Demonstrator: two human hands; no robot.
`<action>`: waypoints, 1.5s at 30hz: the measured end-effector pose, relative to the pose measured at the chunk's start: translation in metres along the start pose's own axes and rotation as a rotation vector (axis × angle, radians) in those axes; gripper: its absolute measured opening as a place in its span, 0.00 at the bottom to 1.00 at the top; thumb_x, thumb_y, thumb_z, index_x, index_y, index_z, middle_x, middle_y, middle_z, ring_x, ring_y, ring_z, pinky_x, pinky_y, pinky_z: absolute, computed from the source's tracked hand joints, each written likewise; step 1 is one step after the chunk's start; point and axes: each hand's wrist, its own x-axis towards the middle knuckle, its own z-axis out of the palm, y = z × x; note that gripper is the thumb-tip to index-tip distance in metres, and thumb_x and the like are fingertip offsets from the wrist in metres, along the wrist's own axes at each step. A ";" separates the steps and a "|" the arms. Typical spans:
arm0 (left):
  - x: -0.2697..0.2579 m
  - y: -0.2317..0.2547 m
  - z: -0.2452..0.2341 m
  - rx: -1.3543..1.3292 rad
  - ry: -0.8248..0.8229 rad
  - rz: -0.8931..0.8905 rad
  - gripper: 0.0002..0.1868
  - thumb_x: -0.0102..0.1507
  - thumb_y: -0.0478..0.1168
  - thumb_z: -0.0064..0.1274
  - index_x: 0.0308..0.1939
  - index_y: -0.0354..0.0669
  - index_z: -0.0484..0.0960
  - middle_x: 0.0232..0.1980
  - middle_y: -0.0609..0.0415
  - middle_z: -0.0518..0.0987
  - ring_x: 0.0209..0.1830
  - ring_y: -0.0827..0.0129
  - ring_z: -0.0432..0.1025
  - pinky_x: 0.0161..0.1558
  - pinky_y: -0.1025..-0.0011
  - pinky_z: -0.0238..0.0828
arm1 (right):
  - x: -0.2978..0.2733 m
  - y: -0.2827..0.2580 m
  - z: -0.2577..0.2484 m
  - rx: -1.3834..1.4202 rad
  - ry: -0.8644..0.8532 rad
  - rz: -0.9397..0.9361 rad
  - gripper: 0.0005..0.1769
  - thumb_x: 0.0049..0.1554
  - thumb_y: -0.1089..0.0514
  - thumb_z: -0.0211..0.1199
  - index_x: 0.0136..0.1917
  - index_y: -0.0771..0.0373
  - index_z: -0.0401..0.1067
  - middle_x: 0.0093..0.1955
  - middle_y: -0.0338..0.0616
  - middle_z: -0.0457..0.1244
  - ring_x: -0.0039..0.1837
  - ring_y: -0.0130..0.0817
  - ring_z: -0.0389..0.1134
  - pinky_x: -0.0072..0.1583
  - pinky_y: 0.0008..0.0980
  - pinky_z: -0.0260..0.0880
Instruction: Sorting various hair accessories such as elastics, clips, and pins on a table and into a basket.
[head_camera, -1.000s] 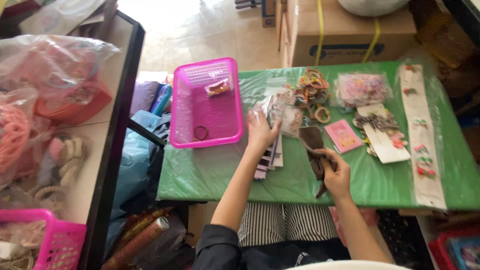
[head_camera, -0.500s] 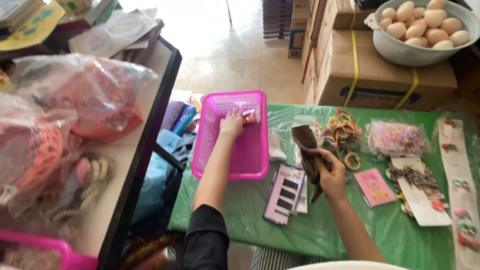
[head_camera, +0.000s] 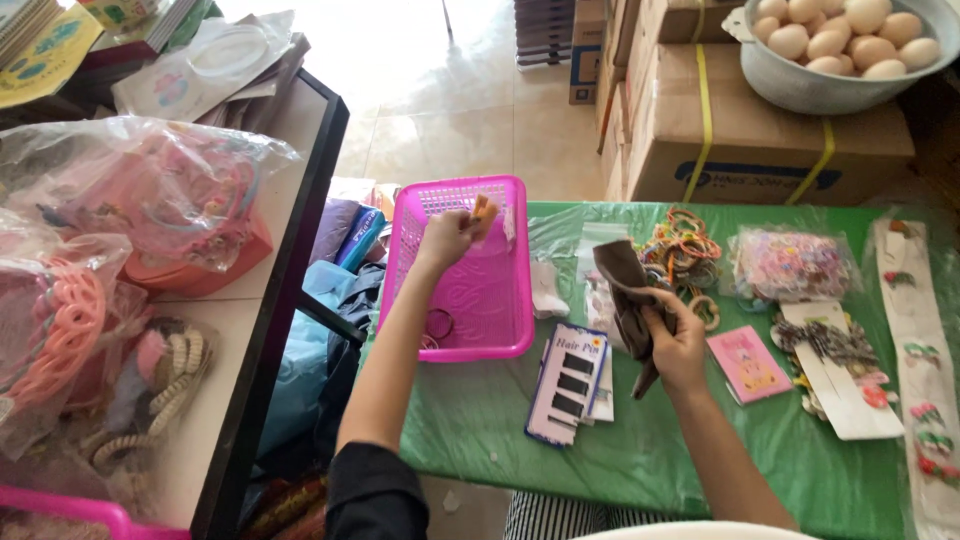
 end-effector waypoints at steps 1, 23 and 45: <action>-0.018 0.013 -0.007 0.002 -0.004 0.004 0.12 0.68 0.42 0.54 0.43 0.36 0.86 0.42 0.40 0.86 0.40 0.55 0.81 0.47 0.58 0.78 | -0.002 0.003 -0.004 0.001 0.006 0.002 0.12 0.64 0.70 0.55 0.59 0.69 0.75 0.49 0.43 0.71 0.48 0.27 0.71 0.51 0.26 0.73; -0.260 0.171 0.252 -0.934 -0.172 -0.033 0.14 0.53 0.24 0.49 0.41 0.27 0.84 0.36 0.45 0.86 0.35 0.65 0.79 0.39 0.71 0.75 | -0.172 0.035 -0.068 -0.750 -0.023 -0.398 0.29 0.48 0.75 0.52 0.61 0.61 0.75 0.65 0.58 0.67 0.65 0.53 0.70 0.63 0.42 0.71; -0.296 0.251 0.162 -2.030 -0.562 -0.093 0.41 0.66 0.67 0.41 0.78 0.58 0.53 0.72 0.49 0.67 0.66 0.53 0.69 0.66 0.56 0.69 | -0.182 -0.010 -0.049 -0.607 0.162 -0.423 0.23 0.58 0.71 0.51 0.63 0.57 0.74 0.61 0.54 0.70 0.63 0.48 0.74 0.64 0.38 0.73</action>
